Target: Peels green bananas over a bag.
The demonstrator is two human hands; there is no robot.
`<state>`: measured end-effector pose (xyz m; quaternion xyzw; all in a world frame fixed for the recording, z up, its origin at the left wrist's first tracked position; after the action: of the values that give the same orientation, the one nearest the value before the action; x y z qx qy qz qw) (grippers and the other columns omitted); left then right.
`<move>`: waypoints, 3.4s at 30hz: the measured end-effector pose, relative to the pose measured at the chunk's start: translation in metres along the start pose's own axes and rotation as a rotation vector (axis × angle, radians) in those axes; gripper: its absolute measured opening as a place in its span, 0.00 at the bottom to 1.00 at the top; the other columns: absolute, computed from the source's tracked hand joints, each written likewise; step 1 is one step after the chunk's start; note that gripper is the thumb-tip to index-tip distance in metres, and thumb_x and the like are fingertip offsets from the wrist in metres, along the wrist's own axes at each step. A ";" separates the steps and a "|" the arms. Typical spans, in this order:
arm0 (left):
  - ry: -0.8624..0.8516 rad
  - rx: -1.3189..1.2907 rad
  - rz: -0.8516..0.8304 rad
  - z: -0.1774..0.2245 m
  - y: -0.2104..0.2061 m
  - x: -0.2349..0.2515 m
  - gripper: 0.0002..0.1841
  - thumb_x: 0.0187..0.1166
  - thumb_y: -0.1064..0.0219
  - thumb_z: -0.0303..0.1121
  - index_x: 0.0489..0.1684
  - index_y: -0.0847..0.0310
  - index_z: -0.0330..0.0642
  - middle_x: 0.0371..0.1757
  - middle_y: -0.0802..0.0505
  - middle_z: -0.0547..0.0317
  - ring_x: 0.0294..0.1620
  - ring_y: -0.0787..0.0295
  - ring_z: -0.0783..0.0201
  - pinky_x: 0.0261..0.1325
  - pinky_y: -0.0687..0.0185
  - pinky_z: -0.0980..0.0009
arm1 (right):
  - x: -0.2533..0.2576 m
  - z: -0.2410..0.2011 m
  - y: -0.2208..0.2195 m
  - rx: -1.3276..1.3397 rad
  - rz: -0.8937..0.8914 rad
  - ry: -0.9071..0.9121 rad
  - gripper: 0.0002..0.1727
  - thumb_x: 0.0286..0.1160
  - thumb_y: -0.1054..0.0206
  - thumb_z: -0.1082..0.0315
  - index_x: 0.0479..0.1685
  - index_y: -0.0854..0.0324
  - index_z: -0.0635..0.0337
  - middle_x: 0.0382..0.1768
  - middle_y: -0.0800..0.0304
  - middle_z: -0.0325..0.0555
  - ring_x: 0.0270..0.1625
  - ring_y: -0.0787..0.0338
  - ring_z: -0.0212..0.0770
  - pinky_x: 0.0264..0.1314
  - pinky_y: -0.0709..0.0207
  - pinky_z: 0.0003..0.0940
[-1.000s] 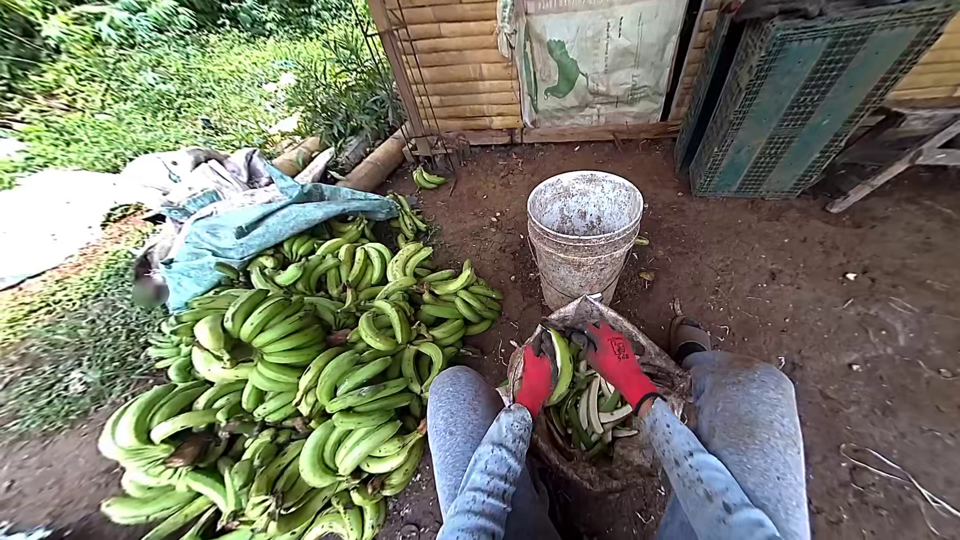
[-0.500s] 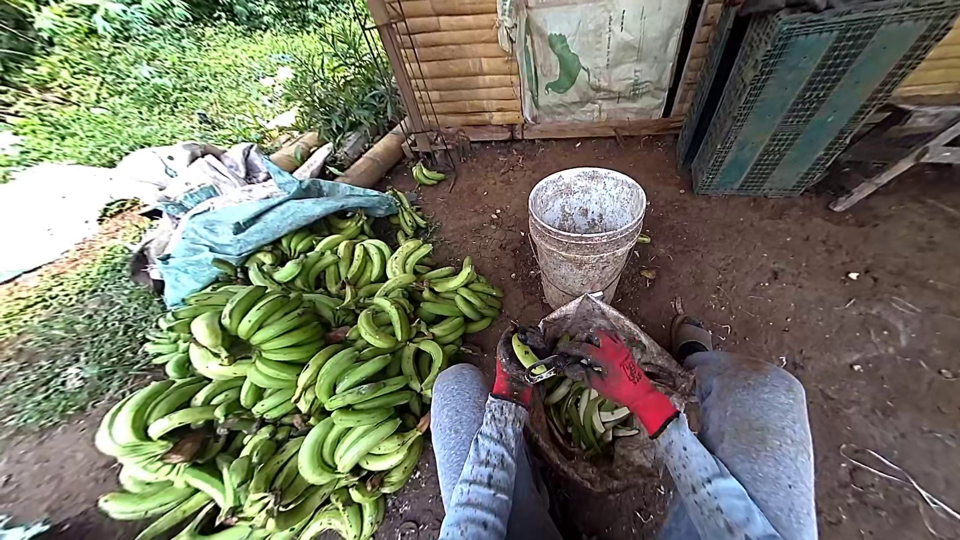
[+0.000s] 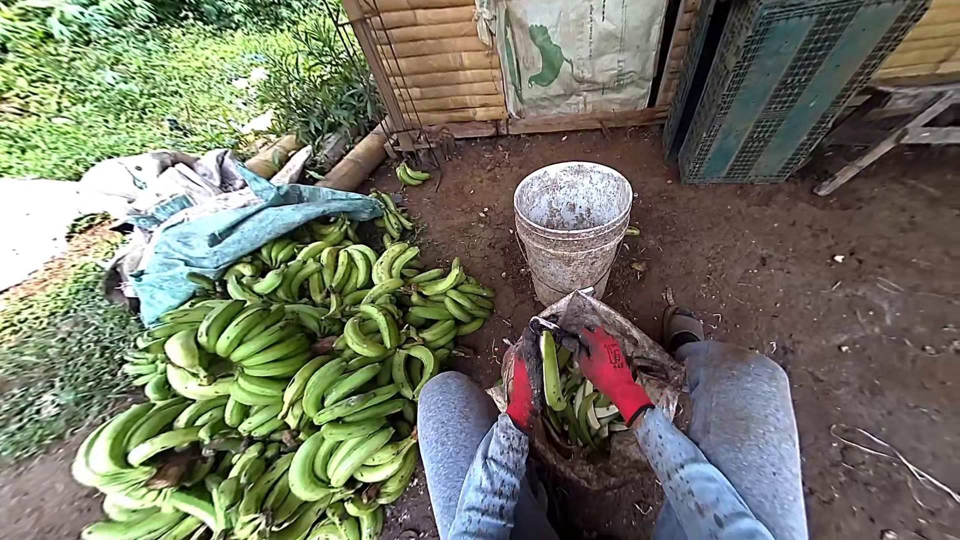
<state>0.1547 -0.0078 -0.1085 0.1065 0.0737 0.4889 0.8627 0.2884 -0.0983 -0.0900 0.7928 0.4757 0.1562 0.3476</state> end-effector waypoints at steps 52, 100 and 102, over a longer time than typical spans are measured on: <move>0.158 -0.841 0.140 0.020 -0.007 0.008 0.21 0.88 0.43 0.41 0.72 0.27 0.35 0.53 0.09 0.41 0.51 0.08 0.51 0.54 0.10 0.51 | -0.039 0.010 0.051 0.460 0.207 0.047 0.35 0.84 0.39 0.51 0.84 0.31 0.64 0.72 0.18 0.60 0.71 0.16 0.45 0.76 0.24 0.43; -0.402 -0.081 -0.140 0.049 0.001 0.011 0.38 0.51 0.14 0.33 0.63 0.23 0.23 0.56 0.08 0.52 0.59 0.12 0.72 0.70 0.18 0.74 | -0.062 0.010 -0.012 1.066 -0.406 -0.470 0.24 0.96 0.57 0.47 0.38 0.29 0.55 0.16 0.29 0.34 0.11 0.32 0.26 0.11 0.37 0.18; -0.478 0.070 -0.250 0.051 -0.008 0.006 0.35 0.54 0.14 0.35 0.62 0.18 0.26 0.57 0.07 0.50 0.61 0.11 0.70 0.72 0.19 0.71 | -0.059 0.012 -0.023 0.937 -0.363 -0.527 0.22 0.97 0.57 0.51 0.44 0.29 0.59 0.17 0.30 0.35 0.12 0.31 0.27 0.13 0.36 0.21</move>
<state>0.1760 -0.0126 -0.0609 0.2386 -0.1026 0.3368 0.9051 0.2509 -0.1468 -0.1101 0.7801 0.5199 -0.3370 0.0871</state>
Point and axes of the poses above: each hand's wrist, its own x-axis towards the middle knuckle, its own y-axis out of the back of the hand, z = x × y, the point moved 4 cm from there along x, towards the middle knuckle
